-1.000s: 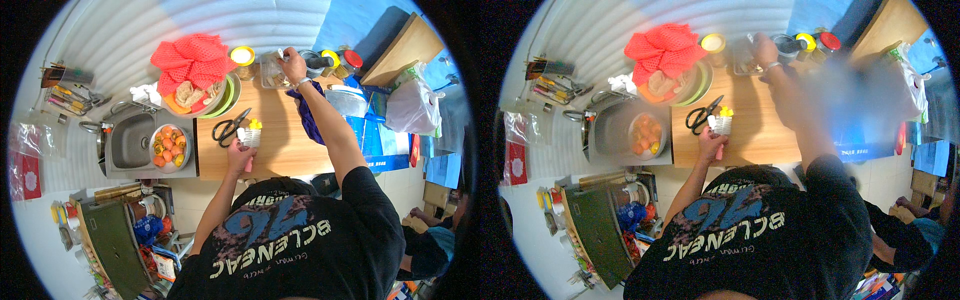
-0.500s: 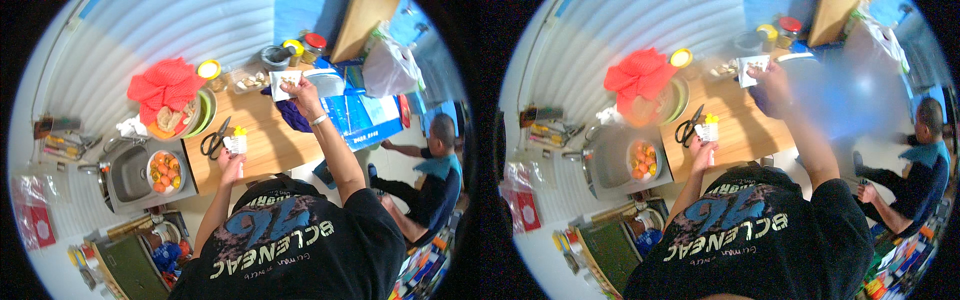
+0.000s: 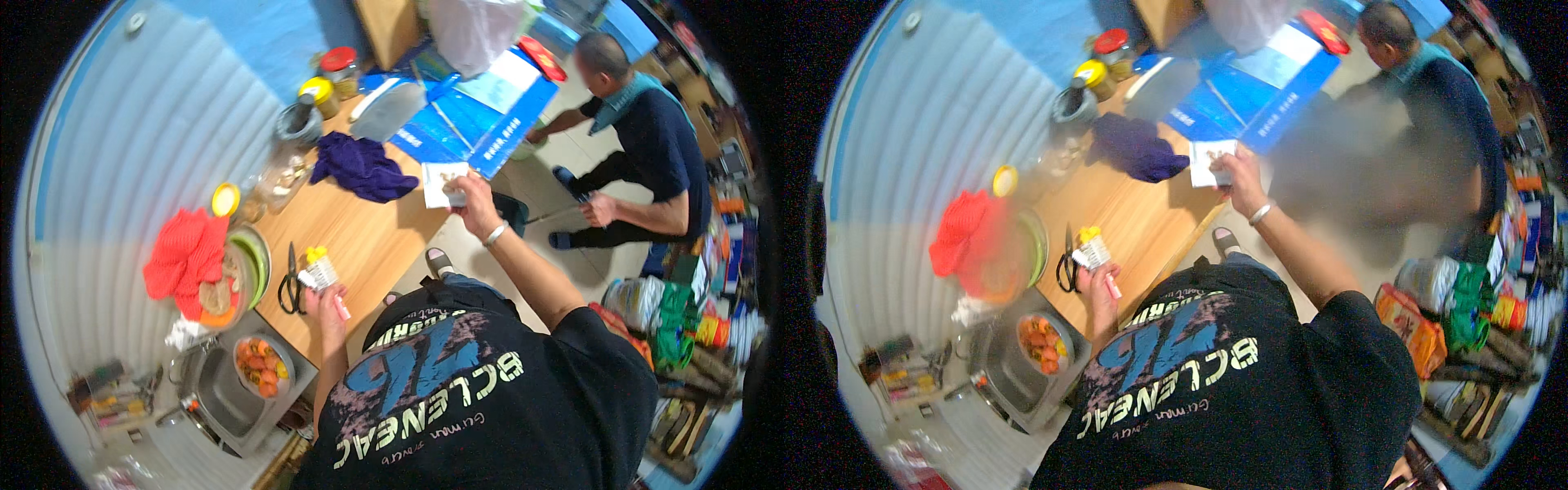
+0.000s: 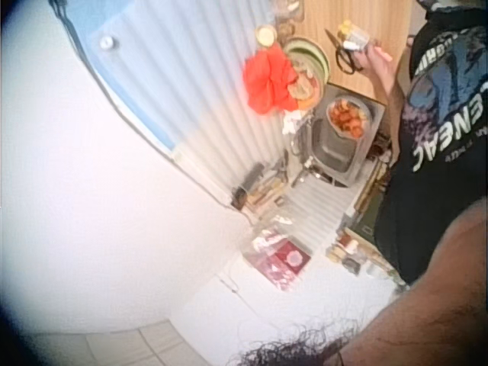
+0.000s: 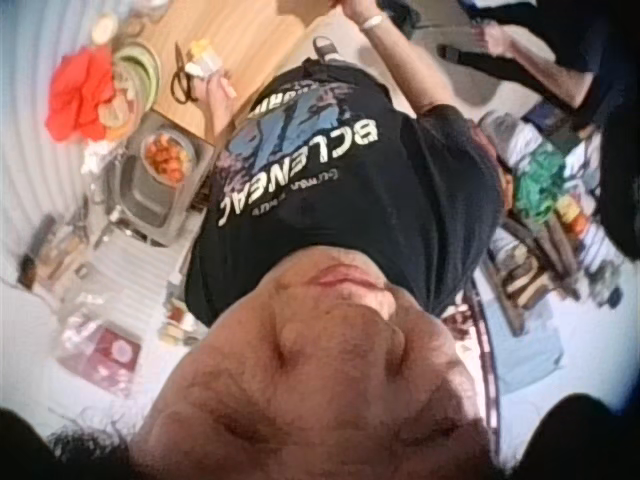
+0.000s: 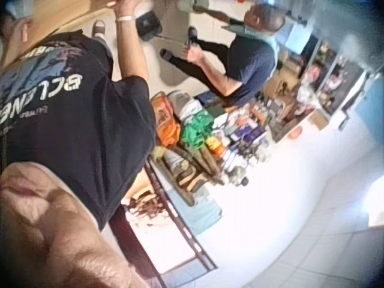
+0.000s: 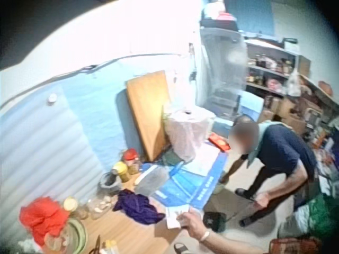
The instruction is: The person places a bowl into a cabinet, then picks up and folds a red packet. They wash a purple cloth at the sink, wring it out, and wipe a wooden countertop. The person then handles a small white object and places it into a container on a shelf.
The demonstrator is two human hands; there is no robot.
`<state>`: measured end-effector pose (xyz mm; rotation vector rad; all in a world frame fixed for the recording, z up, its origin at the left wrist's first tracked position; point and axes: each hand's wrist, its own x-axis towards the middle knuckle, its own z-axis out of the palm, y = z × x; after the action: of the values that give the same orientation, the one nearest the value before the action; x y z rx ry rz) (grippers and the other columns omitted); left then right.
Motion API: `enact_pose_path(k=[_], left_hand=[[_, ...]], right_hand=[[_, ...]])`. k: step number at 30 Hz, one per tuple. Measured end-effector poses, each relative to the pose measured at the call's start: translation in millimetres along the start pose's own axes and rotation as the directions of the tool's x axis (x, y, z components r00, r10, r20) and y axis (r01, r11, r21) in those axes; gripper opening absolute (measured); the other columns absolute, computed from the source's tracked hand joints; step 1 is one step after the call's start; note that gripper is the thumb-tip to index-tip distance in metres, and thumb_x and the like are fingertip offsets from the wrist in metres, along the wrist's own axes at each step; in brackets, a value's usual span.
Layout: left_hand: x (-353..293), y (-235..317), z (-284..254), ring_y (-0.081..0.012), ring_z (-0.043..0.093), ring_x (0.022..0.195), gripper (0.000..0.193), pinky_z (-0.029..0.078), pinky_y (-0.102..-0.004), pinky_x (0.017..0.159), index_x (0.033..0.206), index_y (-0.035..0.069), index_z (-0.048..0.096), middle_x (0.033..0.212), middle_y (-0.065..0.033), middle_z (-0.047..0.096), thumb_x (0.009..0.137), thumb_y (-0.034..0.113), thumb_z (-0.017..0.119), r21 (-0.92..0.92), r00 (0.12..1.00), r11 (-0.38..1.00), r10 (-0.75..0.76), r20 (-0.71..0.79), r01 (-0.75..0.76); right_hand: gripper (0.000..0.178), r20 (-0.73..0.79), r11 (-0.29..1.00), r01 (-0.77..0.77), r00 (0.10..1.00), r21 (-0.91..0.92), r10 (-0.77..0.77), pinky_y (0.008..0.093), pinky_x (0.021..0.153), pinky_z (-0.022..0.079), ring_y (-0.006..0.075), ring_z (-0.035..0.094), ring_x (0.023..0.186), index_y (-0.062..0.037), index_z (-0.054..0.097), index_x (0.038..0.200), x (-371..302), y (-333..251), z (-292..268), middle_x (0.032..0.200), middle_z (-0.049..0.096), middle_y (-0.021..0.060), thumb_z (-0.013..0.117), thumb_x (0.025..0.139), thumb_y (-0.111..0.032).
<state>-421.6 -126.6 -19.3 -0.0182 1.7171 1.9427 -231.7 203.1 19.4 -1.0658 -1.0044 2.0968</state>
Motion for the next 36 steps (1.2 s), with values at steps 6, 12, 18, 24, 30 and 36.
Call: enact_pose_path(k=[6,12,18,24,30,36], left_hand=[[3.8,1.5,1.5,-0.0198,0.065,0.075,0.038,0.058,-0.0336,0.068,0.115,0.001,0.053,0.098,-0.0097,0.063,0.079,-0.002,0.064,0.091,1.000,0.996,-0.016,-0.004,0.017],[1.6,7.4,3.2,-0.0206,0.065,0.075,0.042,0.057,-0.0343,0.069,0.118,0.002,0.052,0.098,-0.0097,0.063,0.078,0.000,0.064,0.139,0.999,0.989,-0.040,-0.008,0.041],[2.5,4.8,3.1,-0.0203,0.065,0.075,0.040,0.056,-0.0336,0.068,0.116,0.001,0.052,0.096,-0.0092,0.063,0.078,0.001,0.063,0.165,0.999,0.986,-0.006,-0.033,0.011],[-3.9,11.0,9.7,-0.0196,0.063,0.074,0.039,0.055,-0.0321,0.068,0.116,0.001,0.053,0.096,-0.0082,0.062,0.078,0.002,0.063,0.165,0.998,0.986,0.002,-0.065,0.008],[4.1,-1.5,1.4,-0.0193,0.064,0.074,0.040,0.056,-0.0321,0.068,0.117,0.001,0.052,0.096,-0.0081,0.062,0.079,0.003,0.063,0.148,0.999,0.989,-0.010,-0.053,0.018],[-3.9,5.0,9.1,-0.0191,0.064,0.073,0.038,0.056,-0.0326,0.066,0.117,0.002,0.052,0.096,-0.0082,0.063,0.081,0.002,0.062,0.159,0.999,0.987,0.017,-0.047,-0.009]], right_hand=[[0.022,-0.501,0.961,-0.262,0.846,-0.087,0.185,0.0431,0.063,0.058,0.0244,0.069,0.082,-0.0043,0.062,0.102,-55.2,83.4,-102.1,0.091,0.068,0.0082,0.058,0.089,-0.022],[0.021,-0.755,0.909,-0.416,0.591,0.017,0.285,0.0392,0.052,0.054,0.0303,0.070,0.073,-0.0032,0.062,0.101,-64.6,154.1,-210.2,0.088,0.068,0.0133,0.059,0.089,-0.020],[0.013,-0.675,0.883,-0.461,0.626,0.084,0.391,0.0419,0.046,0.055,0.0319,0.070,0.068,0.0017,0.060,0.096,-56.0,148.0,-227.9,0.087,0.067,0.0186,0.056,0.086,-0.006],[0.010,-0.651,0.932,-0.340,0.680,0.129,0.338,0.0438,0.058,0.061,0.0318,0.071,0.075,0.0024,0.060,0.092,7.0,155.0,-262.8,0.088,0.067,0.0183,0.059,0.084,-0.003],[0.032,-0.680,0.990,-0.136,0.723,0.030,0.120,0.0442,0.057,0.060,0.0331,0.069,0.067,0.0060,0.062,0.098,126.6,13.0,-322.4,0.085,0.068,0.0176,0.068,0.086,-0.023],[0.052,-0.584,0.877,-0.301,0.811,-0.375,0.029,0.0394,0.060,0.055,0.0291,0.065,0.076,0.0035,0.057,0.117,124.4,-47.6,-269.4,0.114,0.059,0.0230,0.067,0.089,-0.039]])
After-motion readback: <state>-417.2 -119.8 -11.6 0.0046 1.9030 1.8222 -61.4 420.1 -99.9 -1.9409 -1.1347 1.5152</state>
